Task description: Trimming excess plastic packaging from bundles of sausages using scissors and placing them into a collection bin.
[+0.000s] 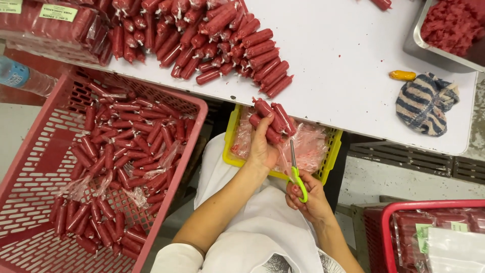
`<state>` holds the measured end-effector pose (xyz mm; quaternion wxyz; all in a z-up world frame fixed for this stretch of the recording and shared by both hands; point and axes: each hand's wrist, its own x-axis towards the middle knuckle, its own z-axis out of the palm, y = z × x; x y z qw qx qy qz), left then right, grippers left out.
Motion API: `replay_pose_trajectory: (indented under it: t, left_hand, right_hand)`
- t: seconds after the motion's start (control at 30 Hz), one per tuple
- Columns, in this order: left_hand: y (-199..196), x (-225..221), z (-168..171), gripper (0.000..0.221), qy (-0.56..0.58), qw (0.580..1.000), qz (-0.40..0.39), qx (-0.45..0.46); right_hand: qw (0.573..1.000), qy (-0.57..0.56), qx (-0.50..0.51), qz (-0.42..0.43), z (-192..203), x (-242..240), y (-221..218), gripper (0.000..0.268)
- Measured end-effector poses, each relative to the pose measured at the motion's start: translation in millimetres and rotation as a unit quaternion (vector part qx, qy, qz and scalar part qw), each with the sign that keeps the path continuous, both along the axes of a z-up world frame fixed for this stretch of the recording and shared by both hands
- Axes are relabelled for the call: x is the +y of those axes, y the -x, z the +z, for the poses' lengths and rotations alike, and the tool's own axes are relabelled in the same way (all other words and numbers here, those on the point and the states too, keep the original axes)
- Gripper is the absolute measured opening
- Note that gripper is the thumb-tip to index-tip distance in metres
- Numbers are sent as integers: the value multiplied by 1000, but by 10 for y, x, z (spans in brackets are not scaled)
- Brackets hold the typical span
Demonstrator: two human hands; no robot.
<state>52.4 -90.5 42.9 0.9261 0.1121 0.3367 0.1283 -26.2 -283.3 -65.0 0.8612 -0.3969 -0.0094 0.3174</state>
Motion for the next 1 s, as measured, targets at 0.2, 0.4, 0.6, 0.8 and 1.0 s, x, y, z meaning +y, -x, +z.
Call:
replay_pose_trajectory:
  t: [0.2,0.4,0.6,0.8,1.0]
  left_hand:
    - [33,18,-47,55,86,996,-8,-25]
    - [73,10,-21,50,85,994,-38,-52]
    - [134,31,-91,47,113,987,-55,-96]
    - [115,44,-219,49,116,984,-55,-125]
    - [50,50,-416,51,110,982,-41,-151]
  right_hand:
    - [902,383,-194,-50,38,13,100,55]
    - [751,504,-418,-82,501,267,32,49]
    - [850,399,-331,-94,135,245,-58,57]
    - [991,124,-51,-1,198,182,-16,51]
    - [999,39,-21,32,144,61,-14,49]
